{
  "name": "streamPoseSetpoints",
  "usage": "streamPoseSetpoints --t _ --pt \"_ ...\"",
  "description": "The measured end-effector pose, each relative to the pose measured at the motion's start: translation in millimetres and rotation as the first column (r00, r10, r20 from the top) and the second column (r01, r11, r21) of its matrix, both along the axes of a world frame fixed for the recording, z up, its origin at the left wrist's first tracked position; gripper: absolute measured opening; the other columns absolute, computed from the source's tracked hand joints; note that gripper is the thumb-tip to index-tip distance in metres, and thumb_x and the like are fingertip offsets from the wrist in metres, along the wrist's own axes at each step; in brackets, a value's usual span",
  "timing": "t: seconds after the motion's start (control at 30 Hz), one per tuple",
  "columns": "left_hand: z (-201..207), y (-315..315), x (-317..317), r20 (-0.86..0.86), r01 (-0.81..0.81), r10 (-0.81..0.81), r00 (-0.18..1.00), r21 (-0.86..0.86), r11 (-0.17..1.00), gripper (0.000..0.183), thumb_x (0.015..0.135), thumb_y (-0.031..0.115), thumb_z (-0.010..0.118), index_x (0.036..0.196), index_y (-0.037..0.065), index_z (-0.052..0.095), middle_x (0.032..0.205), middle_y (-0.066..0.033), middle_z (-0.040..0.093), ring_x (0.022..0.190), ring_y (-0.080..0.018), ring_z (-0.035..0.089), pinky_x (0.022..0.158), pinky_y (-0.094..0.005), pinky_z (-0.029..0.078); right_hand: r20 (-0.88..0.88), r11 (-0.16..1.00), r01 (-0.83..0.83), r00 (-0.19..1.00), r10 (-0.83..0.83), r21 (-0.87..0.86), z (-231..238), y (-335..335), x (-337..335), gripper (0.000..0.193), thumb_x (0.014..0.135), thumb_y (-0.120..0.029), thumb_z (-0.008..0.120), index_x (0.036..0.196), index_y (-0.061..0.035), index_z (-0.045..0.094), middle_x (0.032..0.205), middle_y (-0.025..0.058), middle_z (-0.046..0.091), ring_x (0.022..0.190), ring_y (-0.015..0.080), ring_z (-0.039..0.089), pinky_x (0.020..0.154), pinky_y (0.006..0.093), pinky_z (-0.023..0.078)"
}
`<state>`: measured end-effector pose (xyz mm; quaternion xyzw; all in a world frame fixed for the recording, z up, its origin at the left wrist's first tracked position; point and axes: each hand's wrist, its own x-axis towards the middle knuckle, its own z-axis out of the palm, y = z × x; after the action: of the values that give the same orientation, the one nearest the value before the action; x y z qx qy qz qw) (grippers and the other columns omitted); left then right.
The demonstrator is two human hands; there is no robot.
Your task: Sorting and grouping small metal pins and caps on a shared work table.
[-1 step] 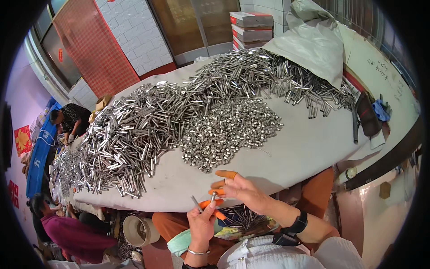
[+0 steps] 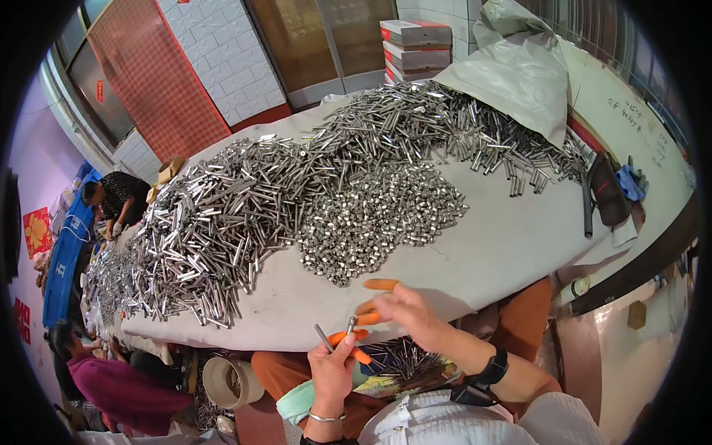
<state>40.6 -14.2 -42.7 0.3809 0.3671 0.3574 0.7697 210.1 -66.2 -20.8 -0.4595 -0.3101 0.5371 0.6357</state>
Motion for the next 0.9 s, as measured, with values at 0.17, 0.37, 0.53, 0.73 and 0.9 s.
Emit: streamPoseSetpoints --t 0.17,0.37,0.53,0.73,0.9 --pt "4 -1 -1 -0.088 0.103 -0.106 0.99 -0.042 0.994 0.016 0.087 0.004 0.062 0.097 -0.008 0.065 0.081 -0.0078 0.066 0.058 -0.0092 0.057 0.054 -0.02 0.047 -0.026 0.999 0.004 1.0 -0.003 0.042 -5 -6 1 0.048 0.097 -0.029 0.046 0.132 0.0017 0.035 0.106 0.0128 0.062 0.106 0.023 0.059 0.093 0.0344 0.043" --pt "4 -7 4 -0.031 0.124 -0.127 0.991 -0.087 0.988 0.017 0.089 0.005 0.06 0.098 -0.008 0.065 0.083 -0.0102 0.067 0.061 -0.0108 0.06 0.053 -0.0202 0.047 0.042 1.0 -0.015 0.999 0.016 -0.027 2 -7 2 0.042 0.098 -0.024 0.043 0.131 0.0021 0.038 0.107 0.0168 0.061 0.104 0.0261 0.061 0.095 0.0363 0.042" --pt "0 -10 10 0.004 0.144 -0.144 0.99 -0.092 0.985 0.018 0.09 0.006 0.059 0.099 -0.009 0.065 0.085 -0.0107 0.067 0.065 -0.0127 0.062 0.055 -0.0217 0.048 0.169 0.988 0.054 0.985 -0.028 -0.147 -4 -14 18 0.042 0.098 -0.024 0.044 0.132 0.0008 0.038 0.11 0.0158 0.061 0.108 0.0256 0.059 0.097 0.0353 0.04" --pt "13 -10 11 -0.107 0.217 -0.226 0.968 -0.089 0.972 0.023 0.089 0.005 0.057 0.103 -0.012 0.061 0.087 -0.0153 0.066 0.061 -0.0146 0.061 0.053 -0.0237 0.048 0.076 0.986 0.104 0.993 -0.095 -0.132 4 -19 42 0.034 0.096 -0.021 0.049 0.122 0.0012 0.051 0.087 0.0089 0.066 0.077 0.0169 0.066 0.068 0.0272 0.05" --pt "17 -11 20 -0.266 0.308 -0.319 0.91 -0.082 0.948 0.026 0.09 0.016 0.059 0.102 -0.006 0.064 0.079 -0.012 0.068 0.045 -0.0062 0.041 0.041 -0.0196 0.031 0.848 0.731 0.677 0.335 -0.411 0.087 -22 -20 174 0.028 0.086 -0.02 0.06 0.107 -0.0023 0.06 0.084 0.0118 0.066 0.07 0.024 0.065 0.063 0.0373 0.05"
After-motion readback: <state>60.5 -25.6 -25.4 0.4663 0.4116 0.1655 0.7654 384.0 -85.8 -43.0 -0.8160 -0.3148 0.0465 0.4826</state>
